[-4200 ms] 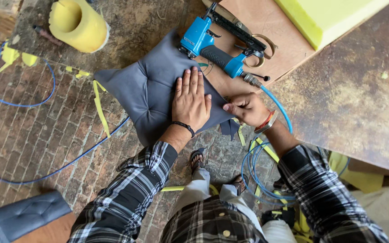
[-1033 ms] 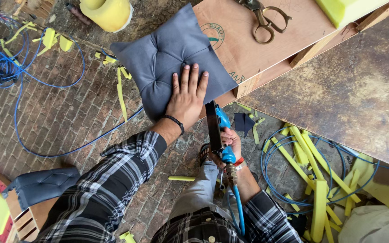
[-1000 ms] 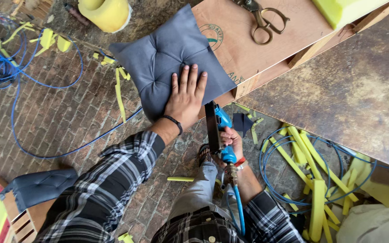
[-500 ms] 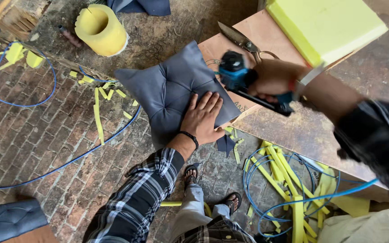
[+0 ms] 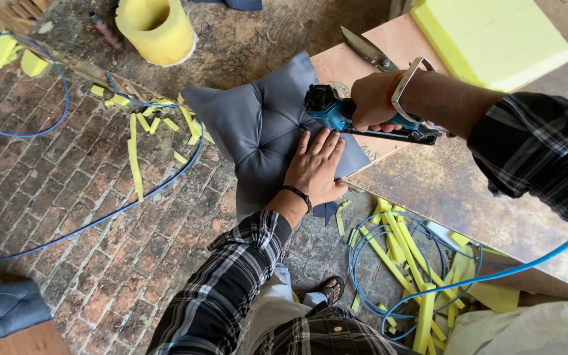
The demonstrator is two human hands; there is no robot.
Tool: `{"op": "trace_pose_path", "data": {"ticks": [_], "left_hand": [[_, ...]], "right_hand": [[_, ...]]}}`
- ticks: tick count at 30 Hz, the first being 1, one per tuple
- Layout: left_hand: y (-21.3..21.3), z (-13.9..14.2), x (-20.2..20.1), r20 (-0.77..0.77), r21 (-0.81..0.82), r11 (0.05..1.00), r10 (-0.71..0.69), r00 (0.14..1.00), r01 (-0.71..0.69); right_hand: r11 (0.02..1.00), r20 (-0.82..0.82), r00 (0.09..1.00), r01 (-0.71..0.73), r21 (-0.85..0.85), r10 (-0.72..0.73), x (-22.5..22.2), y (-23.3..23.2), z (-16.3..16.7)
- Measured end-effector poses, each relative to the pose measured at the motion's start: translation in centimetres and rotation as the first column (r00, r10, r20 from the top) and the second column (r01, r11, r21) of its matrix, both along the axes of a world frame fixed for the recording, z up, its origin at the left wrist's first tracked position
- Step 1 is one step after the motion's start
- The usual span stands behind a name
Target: The person staples gray fabric onto a tufted cushion using a pneumatic staple gun. They repeatedly pull and smooth the fabric, then secure it around the edges of the cushion base. The person reloads staples into the gun and continues attaching fabric to the cushion and a wooden frame.
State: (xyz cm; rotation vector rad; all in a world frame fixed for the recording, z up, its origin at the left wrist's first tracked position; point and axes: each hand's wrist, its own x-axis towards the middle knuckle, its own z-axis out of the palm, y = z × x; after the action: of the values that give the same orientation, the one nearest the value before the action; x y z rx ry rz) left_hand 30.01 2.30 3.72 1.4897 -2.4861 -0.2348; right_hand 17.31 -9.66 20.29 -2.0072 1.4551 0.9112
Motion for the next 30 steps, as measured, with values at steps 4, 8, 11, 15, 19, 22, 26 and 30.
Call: {"op": "trace_pose_path", "data": {"ticks": [4,8,11,15,19,22,26,30], "left_hand": [[0.2,0.2,0.2,0.012,0.028,1.000,0.005,1.000,-0.005],[0.6,0.6,0.2,-0.013,0.001,1.000,0.008,1.000,-0.008],[0.7,0.7,0.3,0.031,0.055,0.998,0.004,1.000,-0.006],[0.7,0.5,0.3,0.027,0.013,1.000,0.005,1.000,-0.005],[0.9,0.1,0.2,0.004,-0.051,0.999,0.007,1.000,-0.006],[1.0,0.0,0.1,0.001,-0.055,0.998,0.018,1.000,-0.018],[1.1,-0.1,0.2,0.002,-0.043,0.999,0.021,1.000,-0.020],[1.2,-0.3,0.4,-0.006,-0.043,0.999,0.018,1.000,-0.018]], "right_hand": [[0.996,0.006,0.997,0.078,0.048,-0.078,-0.6,1.1,0.3],[0.988,0.025,0.989,0.143,0.058,-0.145,-1.5,2.3,0.4],[0.980,0.030,0.983,0.178,0.086,-0.181,-2.3,3.2,0.2],[0.982,0.000,0.986,0.165,0.089,-0.166,-3.5,4.6,-0.1],[0.960,0.048,0.961,0.266,0.091,-0.271,-4.4,5.6,-0.2],[0.954,0.034,0.956,0.289,0.084,-0.293,-4.4,6.1,-0.1],[0.945,0.032,0.945,0.323,0.055,-0.325,-3.8,6.8,0.0],[0.949,0.002,0.950,0.314,0.020,-0.314,-3.3,7.0,-0.1]]}}
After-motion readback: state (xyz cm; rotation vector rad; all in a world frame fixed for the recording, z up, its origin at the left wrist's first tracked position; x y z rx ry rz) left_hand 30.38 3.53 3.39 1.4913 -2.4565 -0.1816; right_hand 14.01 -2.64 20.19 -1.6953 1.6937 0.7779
